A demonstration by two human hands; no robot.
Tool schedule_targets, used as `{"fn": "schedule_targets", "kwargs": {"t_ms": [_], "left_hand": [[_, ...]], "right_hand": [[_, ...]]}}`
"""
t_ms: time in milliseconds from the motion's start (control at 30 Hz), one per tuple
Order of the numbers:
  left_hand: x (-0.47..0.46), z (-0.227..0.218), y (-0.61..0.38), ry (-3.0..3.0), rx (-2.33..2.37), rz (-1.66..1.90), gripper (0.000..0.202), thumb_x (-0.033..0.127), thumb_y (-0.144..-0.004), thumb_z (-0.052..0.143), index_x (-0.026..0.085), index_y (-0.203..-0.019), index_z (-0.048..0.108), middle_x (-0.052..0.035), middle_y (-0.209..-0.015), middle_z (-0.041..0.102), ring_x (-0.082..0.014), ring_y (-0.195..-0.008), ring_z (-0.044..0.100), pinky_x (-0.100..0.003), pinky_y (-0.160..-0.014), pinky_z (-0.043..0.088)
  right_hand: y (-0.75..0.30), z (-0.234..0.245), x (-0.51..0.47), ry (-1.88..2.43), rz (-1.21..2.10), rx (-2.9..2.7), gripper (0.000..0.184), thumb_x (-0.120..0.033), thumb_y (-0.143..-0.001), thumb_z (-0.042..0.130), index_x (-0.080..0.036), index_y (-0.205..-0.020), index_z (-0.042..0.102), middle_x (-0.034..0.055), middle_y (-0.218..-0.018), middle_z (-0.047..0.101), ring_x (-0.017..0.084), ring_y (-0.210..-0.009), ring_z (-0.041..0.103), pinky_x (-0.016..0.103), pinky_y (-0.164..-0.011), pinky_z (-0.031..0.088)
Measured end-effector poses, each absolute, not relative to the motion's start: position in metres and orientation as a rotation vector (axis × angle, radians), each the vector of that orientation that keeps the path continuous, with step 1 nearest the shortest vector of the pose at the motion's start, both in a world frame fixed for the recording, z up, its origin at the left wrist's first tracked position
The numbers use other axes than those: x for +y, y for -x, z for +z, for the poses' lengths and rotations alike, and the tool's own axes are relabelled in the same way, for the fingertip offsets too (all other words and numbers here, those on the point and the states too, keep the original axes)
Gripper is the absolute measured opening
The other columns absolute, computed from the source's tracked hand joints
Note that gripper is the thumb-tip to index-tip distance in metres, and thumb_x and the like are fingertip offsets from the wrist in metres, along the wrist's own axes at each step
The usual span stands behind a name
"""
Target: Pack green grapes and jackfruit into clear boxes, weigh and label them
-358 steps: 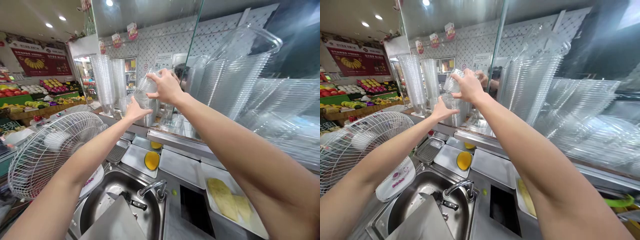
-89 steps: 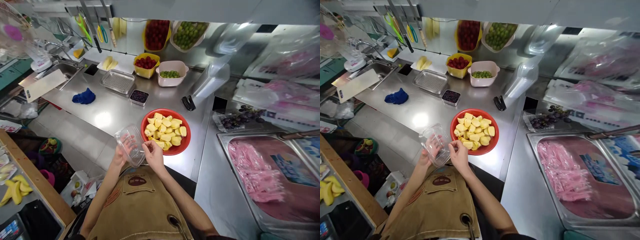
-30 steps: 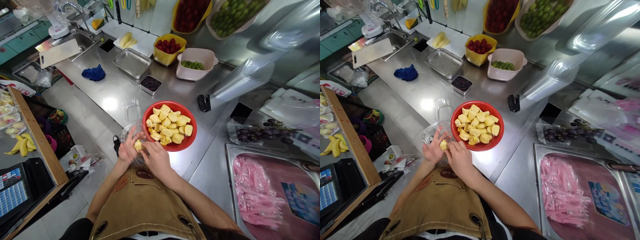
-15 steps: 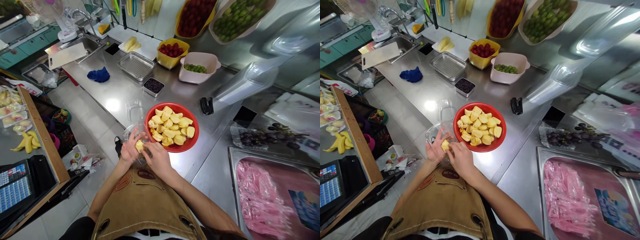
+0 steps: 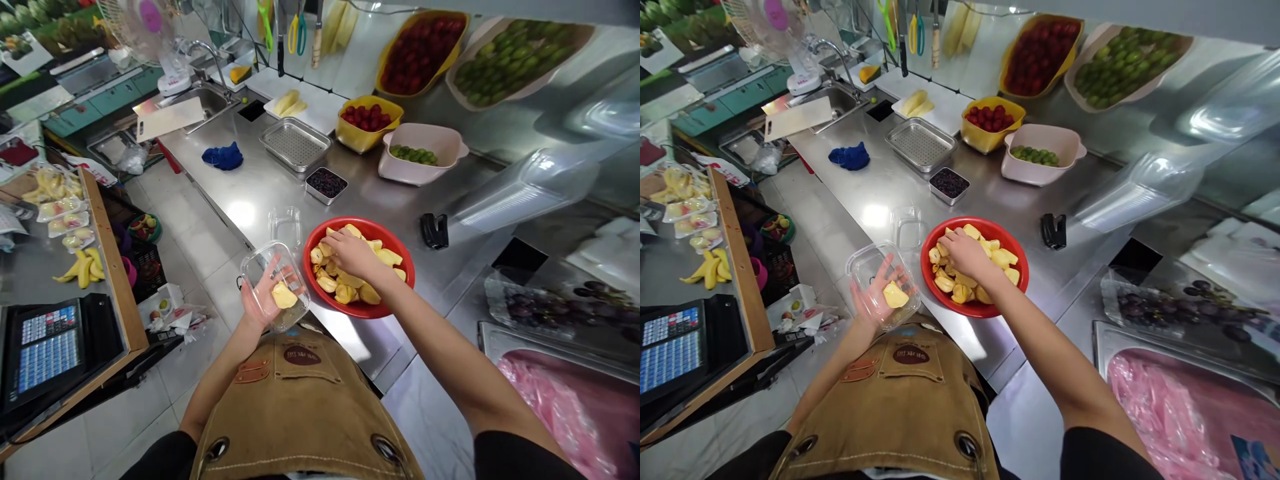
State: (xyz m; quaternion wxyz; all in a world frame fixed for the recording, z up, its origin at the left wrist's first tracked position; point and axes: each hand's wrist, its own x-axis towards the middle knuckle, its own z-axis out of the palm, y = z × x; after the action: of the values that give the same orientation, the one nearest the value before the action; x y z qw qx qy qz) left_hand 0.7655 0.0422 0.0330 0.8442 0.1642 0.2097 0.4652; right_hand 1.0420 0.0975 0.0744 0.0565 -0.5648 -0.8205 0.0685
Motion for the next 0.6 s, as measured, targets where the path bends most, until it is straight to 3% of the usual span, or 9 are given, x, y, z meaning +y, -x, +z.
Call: {"fn": "schedule_targets", "kwargs": {"t_ms": [100, 200, 300, 467, 600], "left_hand": [[0.042, 0.034, -0.764, -0.324, 0.448, 0.985, 0.112, 0.088, -0.065, 0.074, 0.026, -0.156, 0.052, -0.014, -0.131, 0.071, -0.0355, -0.12, 0.065, -0.059, -0.109, 0.051], [0.041, 0.033, -0.763, -0.321, 0.482, 0.958, 0.114, 0.086, -0.065, 0.076, 0.024, -0.157, 0.051, -0.016, -0.136, 0.07, -0.0358, -0.125, 0.066, -0.054, -0.109, 0.052], [0.04, 0.031, -0.765, -0.353, 0.53, 0.907, 0.12, 0.087, -0.063, 0.076, 0.019, -0.159, 0.048, -0.0199, -0.142, 0.068, -0.0412, -0.135, 0.062, -0.053, -0.11, 0.051], [0.04, 0.022, -0.77, -0.394, 0.517, 0.882, 0.12, 0.086, -0.069, 0.071, 0.015, -0.161, 0.044, -0.0233, -0.148, 0.064, -0.043, -0.14, 0.058, -0.054, -0.114, 0.049], [0.04, 0.013, -0.765, -0.387, 0.465, 0.891, 0.113, 0.09, -0.074, 0.064, 0.02, -0.161, 0.045, -0.0189, -0.148, 0.065, -0.0414, -0.138, 0.06, -0.054, -0.114, 0.047]], "right_hand": [[-1.024, 0.102, 0.072, 1.533, 0.198, -2.295, 0.036, -0.018, -0.09, 0.071, -0.016, -0.126, 0.068, 0.0178, -0.124, 0.073, 0.036, -0.116, 0.065, 0.054, -0.101, 0.056], [-0.986, 0.128, 0.035, 1.236, 0.379, -2.247, 0.036, -0.027, -0.098, 0.068, -0.019, -0.133, 0.063, 0.0151, -0.13, 0.071, 0.031, -0.12, 0.066, 0.049, -0.101, 0.058], [-0.944, 0.138, 0.015, 1.077, 0.53, -2.423, 0.031, -0.022, -0.1, 0.066, -0.02, -0.131, 0.064, 0.0135, -0.129, 0.07, 0.028, -0.121, 0.067, 0.045, -0.097, 0.061], [-0.913, 0.124, 0.02, 1.162, 0.552, -2.591, 0.027, -0.014, -0.097, 0.068, -0.013, -0.124, 0.068, 0.0166, -0.122, 0.07, 0.031, -0.119, 0.067, 0.049, -0.097, 0.061], [-0.921, 0.116, 0.018, 1.145, 0.694, -2.468, 0.039, -0.019, -0.099, 0.068, -0.014, -0.138, 0.063, 0.0173, -0.134, 0.065, 0.03, -0.119, 0.067, 0.047, -0.094, 0.062]]}}
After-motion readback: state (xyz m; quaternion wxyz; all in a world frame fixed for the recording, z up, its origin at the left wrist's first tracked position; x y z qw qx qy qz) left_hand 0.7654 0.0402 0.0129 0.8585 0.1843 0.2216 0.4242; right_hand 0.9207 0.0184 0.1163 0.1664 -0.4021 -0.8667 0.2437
